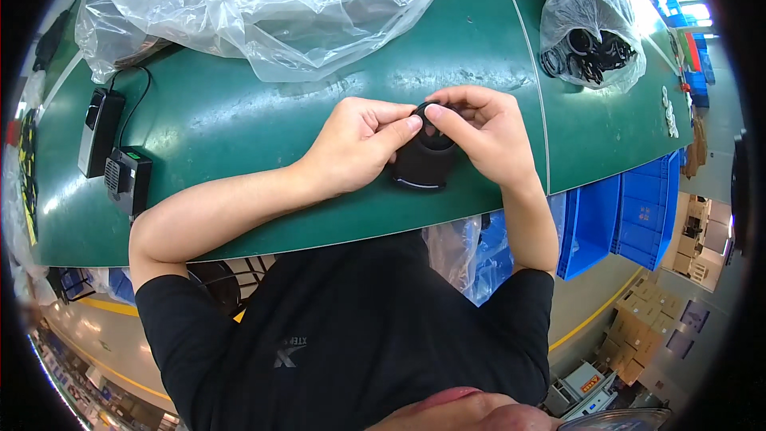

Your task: The person assembles plastic and rubber components by hand on a factory assembly line.

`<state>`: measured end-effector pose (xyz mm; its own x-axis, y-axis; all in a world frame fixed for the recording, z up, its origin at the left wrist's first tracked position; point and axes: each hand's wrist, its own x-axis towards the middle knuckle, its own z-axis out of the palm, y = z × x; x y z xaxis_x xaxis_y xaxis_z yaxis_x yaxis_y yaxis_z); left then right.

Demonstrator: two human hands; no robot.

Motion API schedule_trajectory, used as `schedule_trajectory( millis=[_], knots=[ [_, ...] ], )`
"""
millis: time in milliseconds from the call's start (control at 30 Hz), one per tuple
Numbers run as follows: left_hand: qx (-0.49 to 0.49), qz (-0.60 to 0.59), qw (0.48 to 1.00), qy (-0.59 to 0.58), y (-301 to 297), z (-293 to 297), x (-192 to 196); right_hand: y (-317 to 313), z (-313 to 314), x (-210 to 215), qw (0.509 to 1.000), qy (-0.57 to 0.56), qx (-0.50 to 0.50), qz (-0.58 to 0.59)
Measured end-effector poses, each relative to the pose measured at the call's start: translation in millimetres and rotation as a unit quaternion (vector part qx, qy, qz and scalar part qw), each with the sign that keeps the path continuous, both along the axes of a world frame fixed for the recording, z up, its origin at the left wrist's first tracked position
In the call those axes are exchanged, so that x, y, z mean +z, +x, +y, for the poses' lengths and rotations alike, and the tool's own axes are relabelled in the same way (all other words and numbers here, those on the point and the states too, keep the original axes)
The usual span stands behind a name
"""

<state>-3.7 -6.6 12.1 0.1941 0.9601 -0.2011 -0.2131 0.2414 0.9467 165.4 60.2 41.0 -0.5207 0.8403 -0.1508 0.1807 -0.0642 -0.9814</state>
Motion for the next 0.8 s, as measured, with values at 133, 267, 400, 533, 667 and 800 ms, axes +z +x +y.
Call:
schedule_trajectory(
  millis=[133,267,400,533,667,800],
  knots=[
    [-0.003,-0.019,1.000,-0.010,1.1,0.2,-0.2,1.3,0.4,-0.9,1.000,-0.023,0.017,0.002],
    [-0.031,-0.002,0.999,-0.019,-2.4,2.4,0.8,2.4,1.7,-0.2,0.999,-0.029,0.023,0.014],
    [-0.032,-0.036,0.998,-0.047,-2.4,4.5,5.2,2.1,0.1,0.0,0.999,-0.031,0.001,0.018],
    [-0.036,-0.111,0.991,-0.059,-4.7,7.4,3.1,3.3,-5.3,-0.6,0.998,0.039,-0.038,0.022],
    [-0.018,-0.161,0.985,-0.052,-5.3,8.2,3.4,14.7,-14.3,5.2,0.959,0.269,-0.025,-0.080],
    [-0.017,-0.148,0.988,-0.038,-5.2,7.2,4.2,13.4,-18.0,-0.7,0.937,0.331,-0.025,-0.106]
  ],
)
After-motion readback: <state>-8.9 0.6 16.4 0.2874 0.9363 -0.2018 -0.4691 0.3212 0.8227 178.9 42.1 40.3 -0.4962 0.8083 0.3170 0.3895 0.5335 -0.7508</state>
